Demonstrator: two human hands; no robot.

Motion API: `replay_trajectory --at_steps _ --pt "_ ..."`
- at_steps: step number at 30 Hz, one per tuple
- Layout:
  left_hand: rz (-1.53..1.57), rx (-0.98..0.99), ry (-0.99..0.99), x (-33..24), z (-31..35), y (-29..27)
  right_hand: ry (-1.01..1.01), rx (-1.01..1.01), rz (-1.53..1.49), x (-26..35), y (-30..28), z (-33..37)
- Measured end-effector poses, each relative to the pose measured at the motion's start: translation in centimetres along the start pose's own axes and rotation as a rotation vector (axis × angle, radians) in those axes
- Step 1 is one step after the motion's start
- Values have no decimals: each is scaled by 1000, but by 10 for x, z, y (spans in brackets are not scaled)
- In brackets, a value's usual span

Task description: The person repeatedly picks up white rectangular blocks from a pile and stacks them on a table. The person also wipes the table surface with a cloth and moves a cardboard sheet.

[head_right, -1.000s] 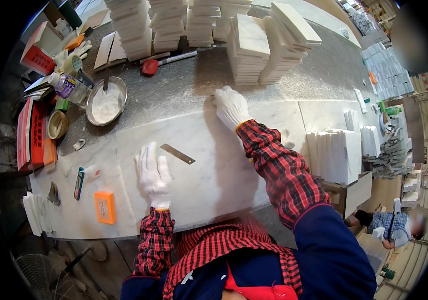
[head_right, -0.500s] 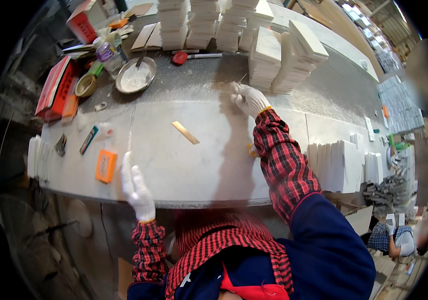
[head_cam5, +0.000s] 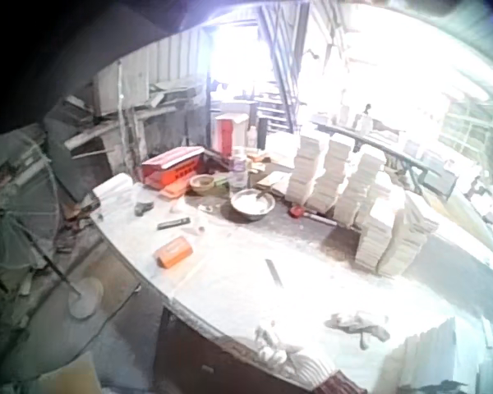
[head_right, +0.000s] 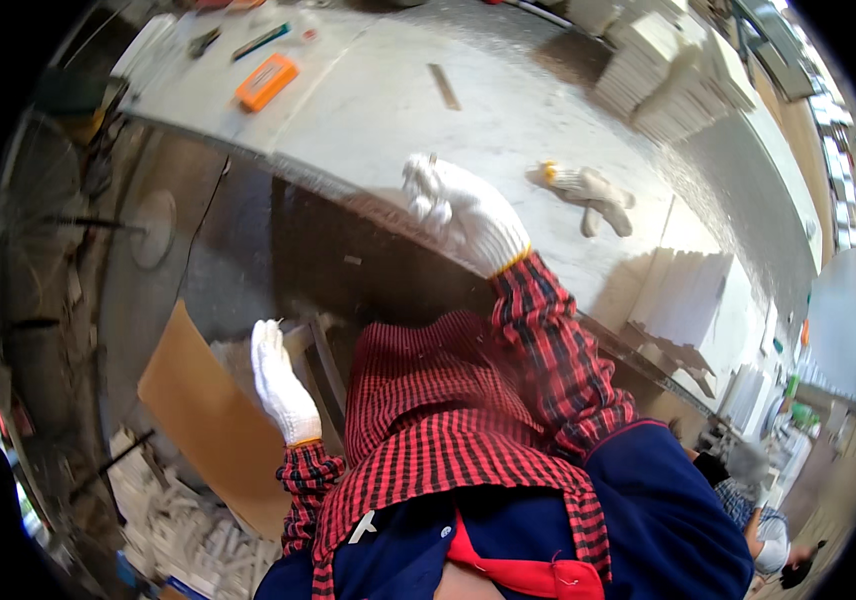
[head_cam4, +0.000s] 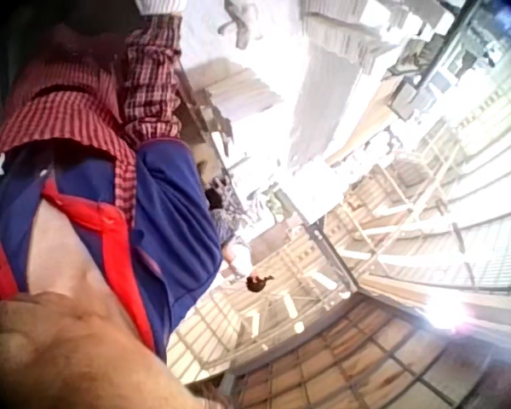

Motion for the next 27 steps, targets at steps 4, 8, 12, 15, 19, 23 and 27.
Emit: replay_trajectory --at_steps 4,8,12,15,19,23,27 --pt "-142 72 15 22 17 -24 433 36 -236 -113 -13 11" --pt "-208 53 -70 43 41 -56 429 45 -10 -168 -56 11" --pt "-94 14 -221 99 46 -90 466 -56 -290 -217 -133 -26" --pt "-76 31 -340 137 59 -104 377 -148 -403 -214 -203 -50" --pt "-85 136 -454 205 60 -100 155 -198 -378 -149 -300 -82" --pt "-180 255 -525 238 63 -86 -104 -435 -140 -28 -380 -82" --pt "-422 393 -439 280 74 -80 -203 -349 -40 69 -430 -99"
Point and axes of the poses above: each hand's wrist, its own z-axis away from the middle knuckle, its own y-axis out of the palm, x = y × z, the point moved 10 cm from there along -z, towards the middle knuckle, and after that the axes turned 5 degrees about -z, right-handed, at the moved point
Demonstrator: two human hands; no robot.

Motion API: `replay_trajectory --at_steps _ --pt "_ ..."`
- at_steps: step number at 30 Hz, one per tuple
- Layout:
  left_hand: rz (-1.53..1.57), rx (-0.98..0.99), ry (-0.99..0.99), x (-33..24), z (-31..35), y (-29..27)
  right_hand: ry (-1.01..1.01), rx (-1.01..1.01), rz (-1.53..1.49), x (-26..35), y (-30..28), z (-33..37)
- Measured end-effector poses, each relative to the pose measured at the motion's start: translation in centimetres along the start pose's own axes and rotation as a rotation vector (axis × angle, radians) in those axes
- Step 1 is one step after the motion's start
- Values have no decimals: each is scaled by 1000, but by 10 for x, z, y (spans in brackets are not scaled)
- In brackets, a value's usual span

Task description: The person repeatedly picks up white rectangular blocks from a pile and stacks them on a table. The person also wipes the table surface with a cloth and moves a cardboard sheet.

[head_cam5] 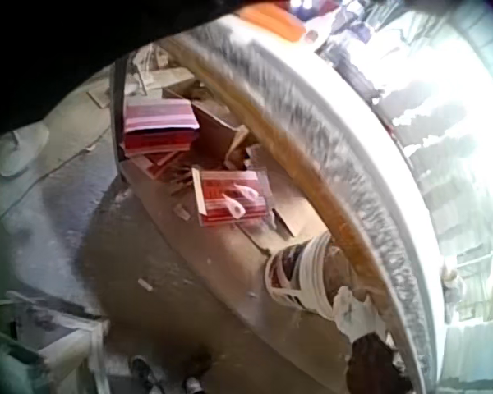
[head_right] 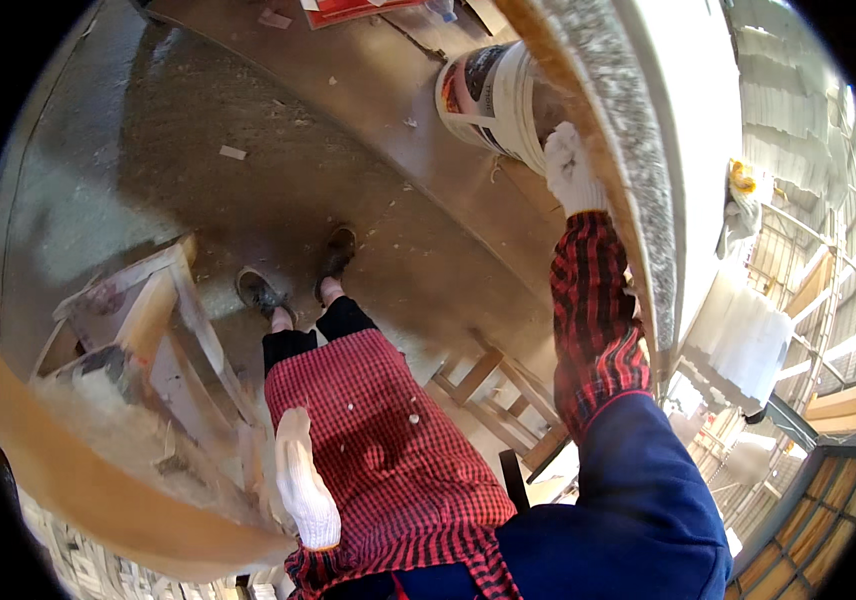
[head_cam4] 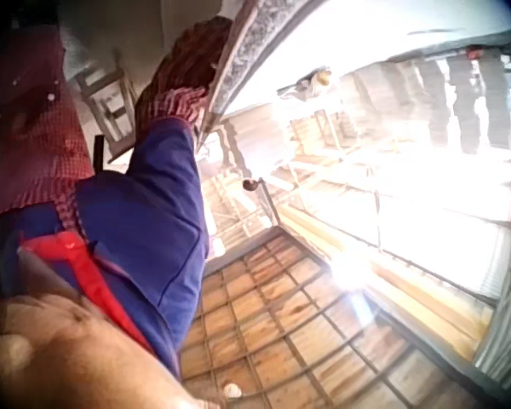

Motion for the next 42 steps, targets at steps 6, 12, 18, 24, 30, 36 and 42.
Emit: replay_trajectory --at_steps 6,12,18,24,30,36,42 --pt "156 -111 -375 3 -15 13 -515 -764 1373 97 -52 -7" --pt "127 -93 -276 -1 -15 10 -609 -682 1348 80 -30 5" --pt "-31 -52 -60 -32 -11 9 -518 -772 2355 54 7 10" --pt "-160 -7 157 -76 12 1 -537 -852 2232 66 -9 63" --pt "-148 49 202 -122 41 -15 -473 -938 2104 46 -27 149" --pt "-19 104 326 -259 74 6 -442 -487 1987 -98 109 205" --pt "-314 99 809 -419 54 40 -927 156 1284 -74 355 331"
Point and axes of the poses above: each hand's wrist, its own z-axis away from the middle knuckle, its own y-axis out of the palm, x = y × z, the point moved 10 cm from there along -z, towards the middle knuckle, and after that the axes turned 5 degrees about -z, right-handed, at the moved point
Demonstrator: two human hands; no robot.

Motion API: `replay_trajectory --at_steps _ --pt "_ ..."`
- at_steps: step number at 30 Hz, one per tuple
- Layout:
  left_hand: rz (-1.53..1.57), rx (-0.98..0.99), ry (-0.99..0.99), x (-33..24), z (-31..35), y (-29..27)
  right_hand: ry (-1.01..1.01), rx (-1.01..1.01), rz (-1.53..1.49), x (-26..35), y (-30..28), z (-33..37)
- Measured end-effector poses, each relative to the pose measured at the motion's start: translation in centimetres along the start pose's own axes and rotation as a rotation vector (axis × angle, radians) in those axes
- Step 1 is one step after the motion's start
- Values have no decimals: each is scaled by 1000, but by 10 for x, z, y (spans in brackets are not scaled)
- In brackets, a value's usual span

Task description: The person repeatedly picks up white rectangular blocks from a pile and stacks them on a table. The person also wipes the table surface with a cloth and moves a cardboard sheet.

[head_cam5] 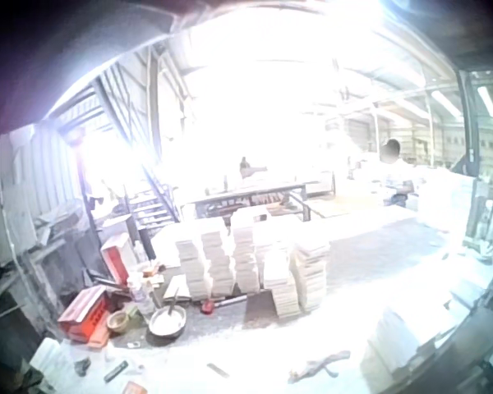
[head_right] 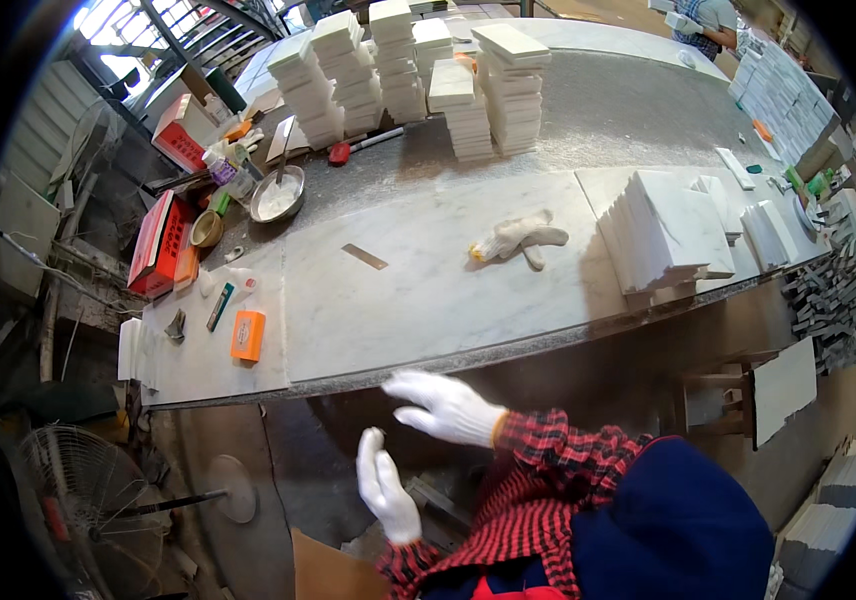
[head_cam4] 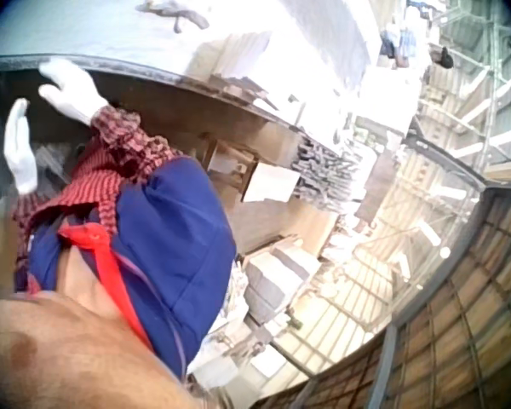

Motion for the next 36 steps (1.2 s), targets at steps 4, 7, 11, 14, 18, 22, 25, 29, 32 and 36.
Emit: replay_trajectory --at_steps 4,7,11,14,18,22,25,29,32,36 --pt "-296 -70 240 -34 -73 1 101 -169 65 -13 -133 -99" --pt "-389 -63 306 -28 -122 32 523 -63 319 -114 -209 -146" --pt "-454 -144 371 -21 -196 59 365 257 403 -180 -199 -196" --pt "-574 -240 357 -3 -227 55 427 205 314 -182 -189 -236" --pt "-718 -236 368 -9 -232 71 287 53 287 -200 -214 -262" --pt "-712 -225 343 -10 -234 68 382 28 332 -202 -249 -261" --pt "-694 -200 335 -12 -238 72 483 85 687 -212 -255 -255" --pt "-695 -196 333 -8 -238 72 540 57 758 -220 -219 -268" --pt "-714 -203 357 -10 -237 73 513 -41 833 -207 -202 -277" --pt "-679 -190 350 -12 -238 72 511 -128 847 -213 -198 -279"
Point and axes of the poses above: each hand's wrist, its own z-axis away from the middle knuckle, its own y-axis out of the palm, x = y × z, the point moved 10 cm from there along -z, towards the middle knuckle, and after that the axes turned 5 degrees about -z, right-handed, at the moved point
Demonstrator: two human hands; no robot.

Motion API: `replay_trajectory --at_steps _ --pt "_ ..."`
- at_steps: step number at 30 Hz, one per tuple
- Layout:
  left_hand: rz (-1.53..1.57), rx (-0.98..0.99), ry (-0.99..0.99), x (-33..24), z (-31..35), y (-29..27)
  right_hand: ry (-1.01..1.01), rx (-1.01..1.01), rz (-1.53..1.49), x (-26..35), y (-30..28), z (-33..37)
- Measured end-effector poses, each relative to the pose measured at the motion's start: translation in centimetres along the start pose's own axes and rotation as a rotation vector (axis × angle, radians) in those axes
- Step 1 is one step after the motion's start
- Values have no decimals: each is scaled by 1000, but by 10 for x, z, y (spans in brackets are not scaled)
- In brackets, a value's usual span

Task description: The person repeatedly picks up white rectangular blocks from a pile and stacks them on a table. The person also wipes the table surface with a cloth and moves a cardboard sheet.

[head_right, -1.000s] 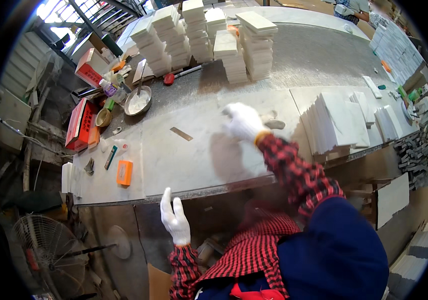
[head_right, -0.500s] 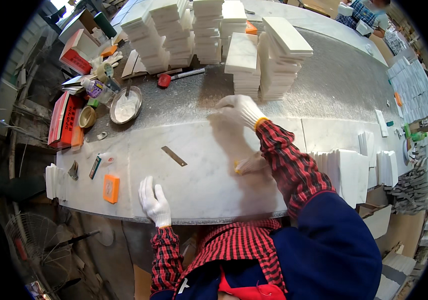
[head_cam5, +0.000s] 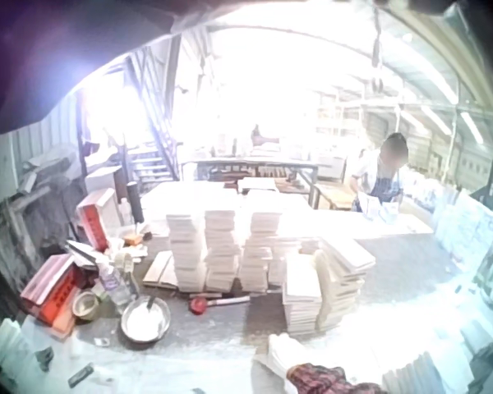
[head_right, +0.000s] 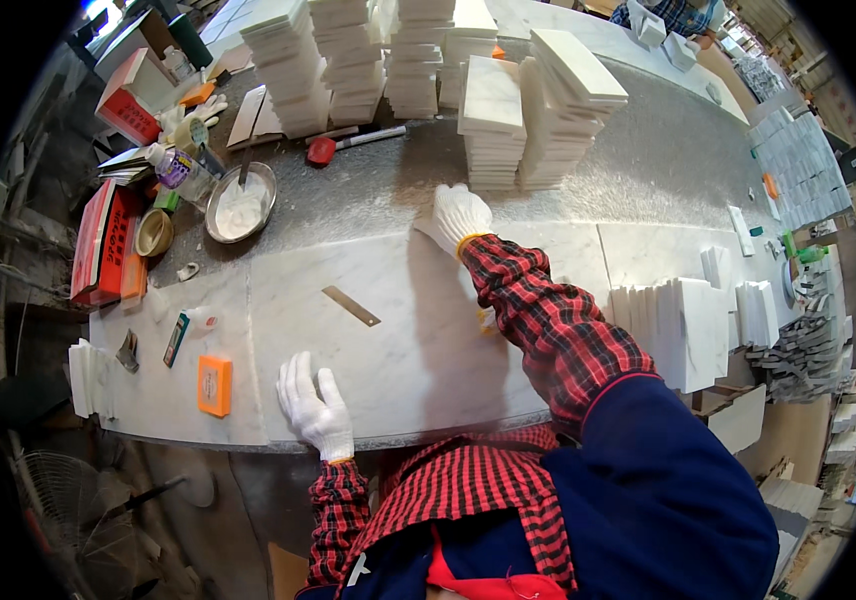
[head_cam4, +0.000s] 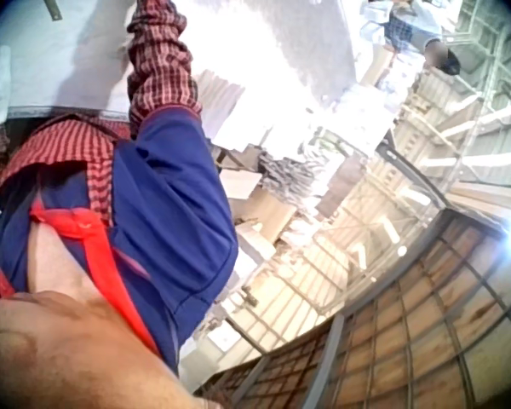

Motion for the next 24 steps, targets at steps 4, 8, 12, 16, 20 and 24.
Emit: replay_trajectory --at_steps 4,8,12,16,20,24 --pt "-24 13 -3 2 1 -1 -4 -11 -12 5 6 -1" --pt "-21 14 4 2 1 1 -59 -53 -18 7 16 1" --pt "0 20 -13 7 3 1 -180 -100 -44 21 17 7" --pt "4 4 4 3 0 -3 -236 -114 -16 21 18 7" --pt "7 7 14 1 -1 -4 -227 -79 12 21 20 7" --pt "0 -45 37 -2 -1 -9 -255 -137 -110 14 17 2"
Point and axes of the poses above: each hand's wrist, its own z-axis away from the middle knuckle, its own y-axis out of the palm, x = y × z, the point moved 10 cm from there along -z, towards the middle knuckle, and after that the axes turned 5 degrees about -z, right-handed, at the moved point
